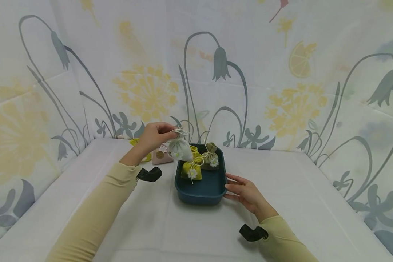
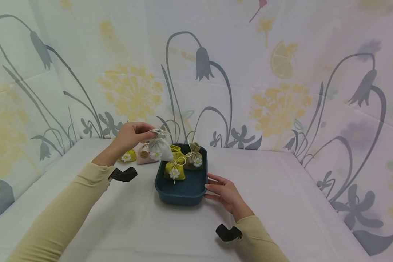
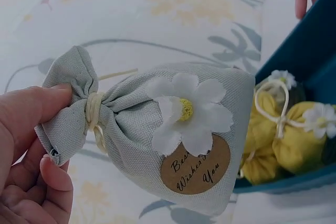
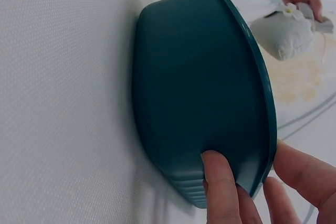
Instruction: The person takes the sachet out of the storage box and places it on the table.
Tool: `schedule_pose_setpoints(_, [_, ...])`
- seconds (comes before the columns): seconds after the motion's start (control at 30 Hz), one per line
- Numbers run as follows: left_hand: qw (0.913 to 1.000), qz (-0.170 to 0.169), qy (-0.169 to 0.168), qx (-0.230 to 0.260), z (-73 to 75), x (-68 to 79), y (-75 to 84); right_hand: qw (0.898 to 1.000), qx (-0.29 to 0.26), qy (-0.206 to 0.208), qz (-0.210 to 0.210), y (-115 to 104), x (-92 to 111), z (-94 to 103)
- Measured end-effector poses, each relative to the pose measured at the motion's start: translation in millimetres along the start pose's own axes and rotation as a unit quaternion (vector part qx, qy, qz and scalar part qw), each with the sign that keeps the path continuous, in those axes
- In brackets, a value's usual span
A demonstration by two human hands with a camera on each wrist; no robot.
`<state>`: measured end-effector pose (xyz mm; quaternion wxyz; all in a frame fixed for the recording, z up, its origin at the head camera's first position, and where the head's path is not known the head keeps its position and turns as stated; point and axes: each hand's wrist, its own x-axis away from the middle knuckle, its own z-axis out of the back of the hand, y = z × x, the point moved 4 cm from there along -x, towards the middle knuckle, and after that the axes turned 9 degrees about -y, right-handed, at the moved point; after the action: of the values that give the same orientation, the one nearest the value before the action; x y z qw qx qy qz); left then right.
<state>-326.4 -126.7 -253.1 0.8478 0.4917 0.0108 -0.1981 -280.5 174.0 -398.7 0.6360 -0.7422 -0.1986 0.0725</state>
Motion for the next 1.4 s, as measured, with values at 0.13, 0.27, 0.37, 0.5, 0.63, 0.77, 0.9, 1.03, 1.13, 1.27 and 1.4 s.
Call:
schedule_pose_setpoints(0.13, [0.9998, 0.019, 0.004, 0.004, 8.7, 1.7, -8.1, 1.000, -0.001, 0.001, -0.001, 0, 1, 0.5])
schedule_pose_setpoints(0.27, [0.9991, 0.034, 0.016, -0.019, 16.0, 1.8, -19.3, 1.000, -0.002, 0.002, -0.001, 0, 1, 0.8])
schedule_pose_setpoints(0.37, [0.9989, 0.039, 0.017, -0.021, 19.7, 1.4, -29.0, 1.000, -0.003, 0.002, -0.002, 0, 1, 1.0])
schedule_pose_setpoints(0.5, [0.9987, 0.042, 0.018, -0.021, 22.2, 2.0, -40.2, 1.000, -0.004, -0.003, 0.001, 1, 0, 1.2])
schedule_pose_setpoints(0.63, [0.9980, 0.053, 0.023, -0.026, 21.9, 2.7, -51.3, 1.000, -0.002, -0.006, 0.005, 1, 0, 1.1])
schedule_pose_setpoints(0.77, [0.9972, 0.064, 0.025, -0.031, 19.6, 3.3, -63.1, 1.000, 0.000, -0.004, 0.005, 1, 0, 0.5])
schedule_pose_setpoints(0.9, [0.9969, 0.065, 0.027, -0.034, 16.8, 4.8, -72.9, 1.000, 0.000, -0.002, 0.007, 1, 0, 0.2])
schedule_pose_setpoints(1.03, [0.9964, 0.071, 0.034, -0.032, 14.6, 5.1, -83.4, 1.000, -0.002, -0.004, 0.009, 1, 0, 0.3])
schedule_pose_setpoints(1.13, [0.9958, 0.075, 0.038, -0.034, 13.4, 4.8, -92.2, 1.000, -0.003, -0.004, 0.006, 1, 0, 0.1])
schedule_pose_setpoints(1.27, [0.9953, 0.076, 0.043, -0.041, 11.1, 5.0, -102.3, 1.000, -0.004, -0.004, 0.005, 2, 0, 0.5])
schedule_pose_setpoints(1.4, [0.9944, 0.080, 0.048, -0.050, 9.0, 6.5, -108.9, 1.000, -0.003, -0.002, 0.006, 2, 0, 0.8])
